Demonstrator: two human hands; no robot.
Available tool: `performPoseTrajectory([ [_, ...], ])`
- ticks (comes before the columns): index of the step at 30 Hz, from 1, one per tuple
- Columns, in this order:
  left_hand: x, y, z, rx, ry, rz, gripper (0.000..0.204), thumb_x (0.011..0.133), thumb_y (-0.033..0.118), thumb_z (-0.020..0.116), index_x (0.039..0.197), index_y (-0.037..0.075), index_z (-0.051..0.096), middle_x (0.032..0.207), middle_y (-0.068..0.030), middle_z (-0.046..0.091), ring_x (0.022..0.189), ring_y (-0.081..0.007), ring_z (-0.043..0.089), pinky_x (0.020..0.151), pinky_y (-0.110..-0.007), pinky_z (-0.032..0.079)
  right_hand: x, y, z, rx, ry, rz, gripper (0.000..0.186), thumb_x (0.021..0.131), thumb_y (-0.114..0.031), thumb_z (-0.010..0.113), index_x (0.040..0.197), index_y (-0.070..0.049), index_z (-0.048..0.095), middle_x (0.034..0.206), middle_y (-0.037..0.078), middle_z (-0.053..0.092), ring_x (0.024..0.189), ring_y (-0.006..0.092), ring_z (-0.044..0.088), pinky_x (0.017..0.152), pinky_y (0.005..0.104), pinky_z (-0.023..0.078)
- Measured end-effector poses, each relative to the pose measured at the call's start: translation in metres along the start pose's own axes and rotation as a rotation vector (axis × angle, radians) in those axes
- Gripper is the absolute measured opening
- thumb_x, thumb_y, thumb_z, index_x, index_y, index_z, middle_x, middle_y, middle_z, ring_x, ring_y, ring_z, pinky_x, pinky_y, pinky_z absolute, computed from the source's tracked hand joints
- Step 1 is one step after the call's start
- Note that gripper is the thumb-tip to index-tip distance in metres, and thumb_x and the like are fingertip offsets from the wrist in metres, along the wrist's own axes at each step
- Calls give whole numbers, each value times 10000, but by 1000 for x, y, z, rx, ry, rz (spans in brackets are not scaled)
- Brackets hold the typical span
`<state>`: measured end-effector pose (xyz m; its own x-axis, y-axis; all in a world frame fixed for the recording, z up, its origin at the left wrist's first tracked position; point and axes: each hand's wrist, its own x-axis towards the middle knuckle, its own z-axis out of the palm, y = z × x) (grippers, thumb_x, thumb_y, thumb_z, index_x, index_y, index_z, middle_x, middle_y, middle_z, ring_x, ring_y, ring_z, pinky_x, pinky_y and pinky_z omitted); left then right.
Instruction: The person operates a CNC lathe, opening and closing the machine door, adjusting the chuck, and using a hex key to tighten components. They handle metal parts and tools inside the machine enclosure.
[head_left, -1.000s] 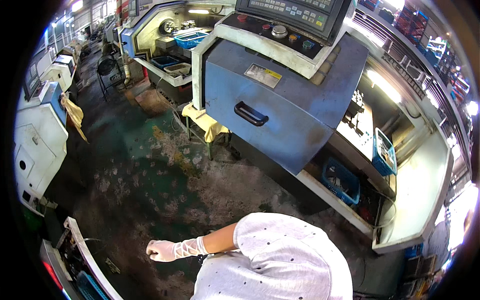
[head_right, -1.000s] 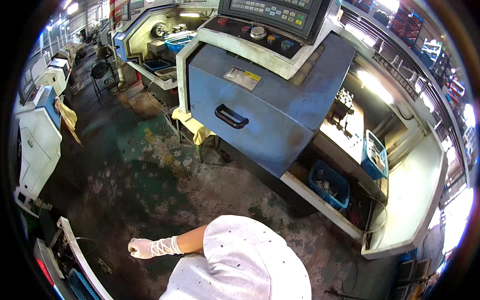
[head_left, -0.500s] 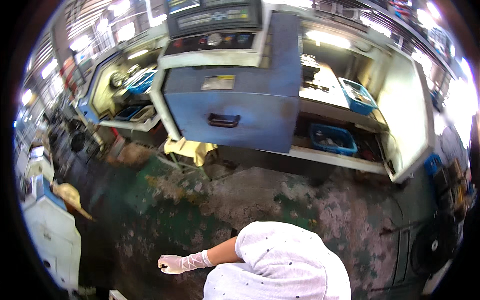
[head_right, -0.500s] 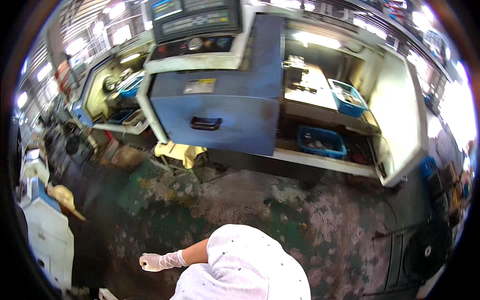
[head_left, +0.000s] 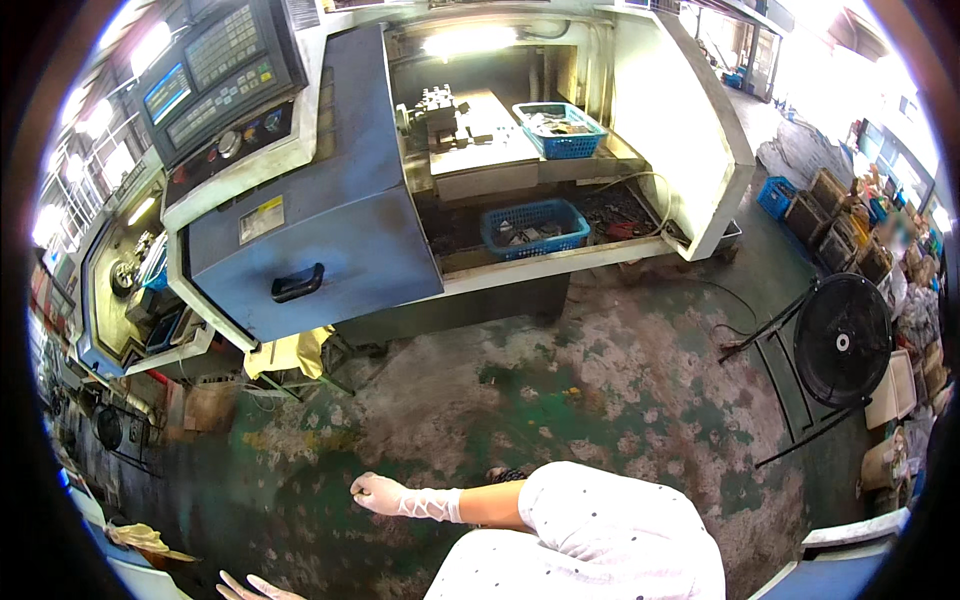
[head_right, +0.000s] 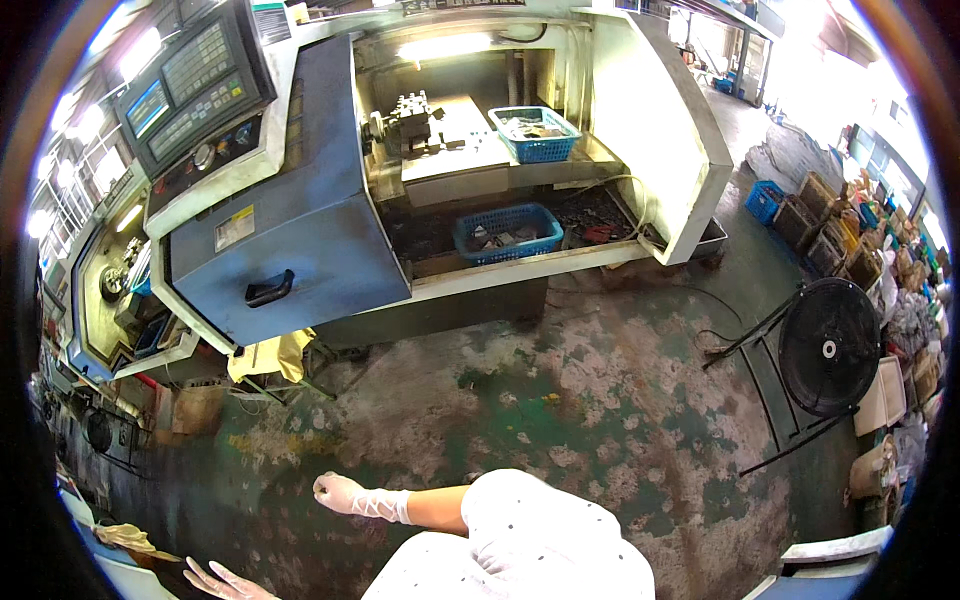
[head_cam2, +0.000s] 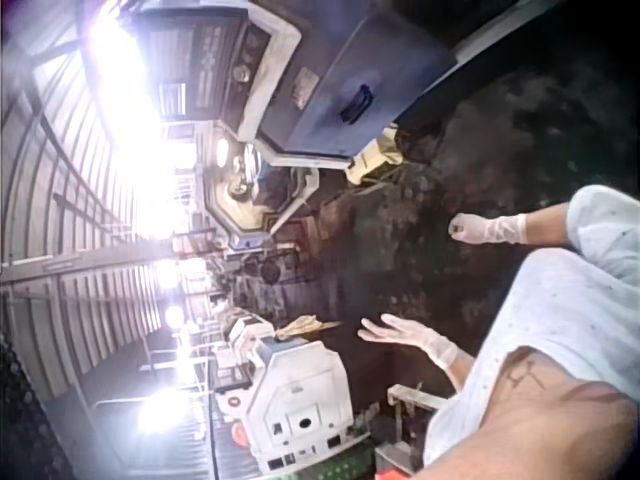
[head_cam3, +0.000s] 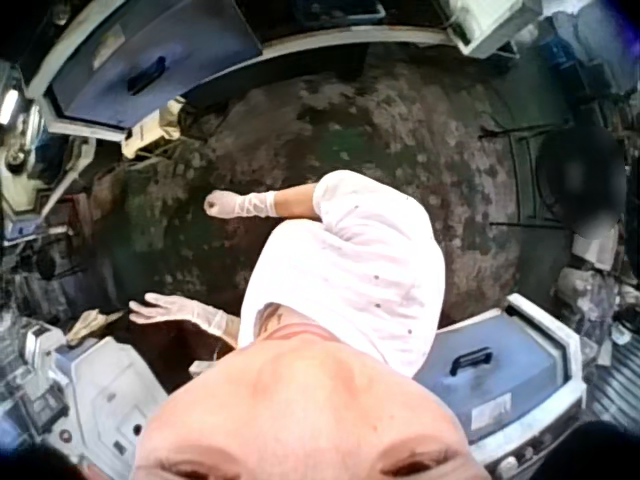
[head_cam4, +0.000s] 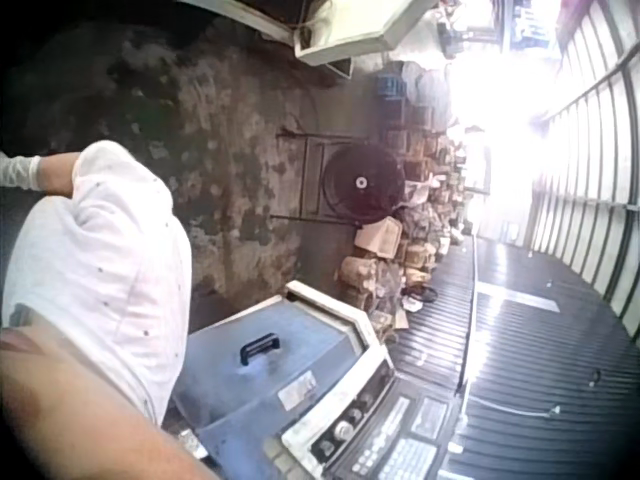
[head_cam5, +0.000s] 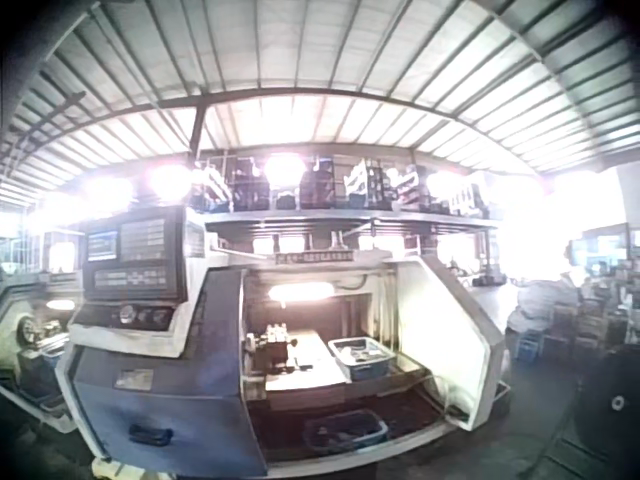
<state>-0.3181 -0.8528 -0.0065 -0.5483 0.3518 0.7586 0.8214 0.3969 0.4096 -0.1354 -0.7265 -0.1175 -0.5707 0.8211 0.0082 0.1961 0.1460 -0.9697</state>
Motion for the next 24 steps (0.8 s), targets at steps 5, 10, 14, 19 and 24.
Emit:
performPoseTrajectory([
  [5,3,26,24,-27,-21,33,390,799,274,303,1097,29,353,1197,-158,228,1107,-272,214,899,-372,178,27,1,-45,-20,87,1,229,696,-190,465,873,-46,487,891,144,458,854,277,440,734,318,355],
  [10,4,55,55,-50,-50,57,386,799,270,306,1097,29,354,1197,-157,229,1106,-272,215,898,-372,179,82,-12,-99,-146,201,-112,221,675,-169,462,835,-16,450,900,159,445,856,302,423,723,352,352],
  [14,3,83,81,-80,-88,72,384,799,267,308,1097,30,354,1197,-156,230,1105,-272,216,897,-372,181,138,-40,-152,-375,353,-332,274,647,-158,472,861,7,425,955,175,405,902,319,381,754,365,330],
  [19,4,92,96,-70,-98,57,381,799,264,310,1096,31,355,1197,-155,230,1105,-272,217,896,-372,182,213,-64,-198,-803,489,-569,412,629,-159,476,990,25,399,1046,144,386,966,284,359,833,335,277],
  [24,10,93,107,-58,-104,50,377,799,260,313,1096,31,356,1197,-154,231,1104,-272,218,896,-372,184,259,-52,-190,-1097,208,-487,395,648,-158,458,1011,-7,415,1007,111,440,936,223,411,837,312,268],
])
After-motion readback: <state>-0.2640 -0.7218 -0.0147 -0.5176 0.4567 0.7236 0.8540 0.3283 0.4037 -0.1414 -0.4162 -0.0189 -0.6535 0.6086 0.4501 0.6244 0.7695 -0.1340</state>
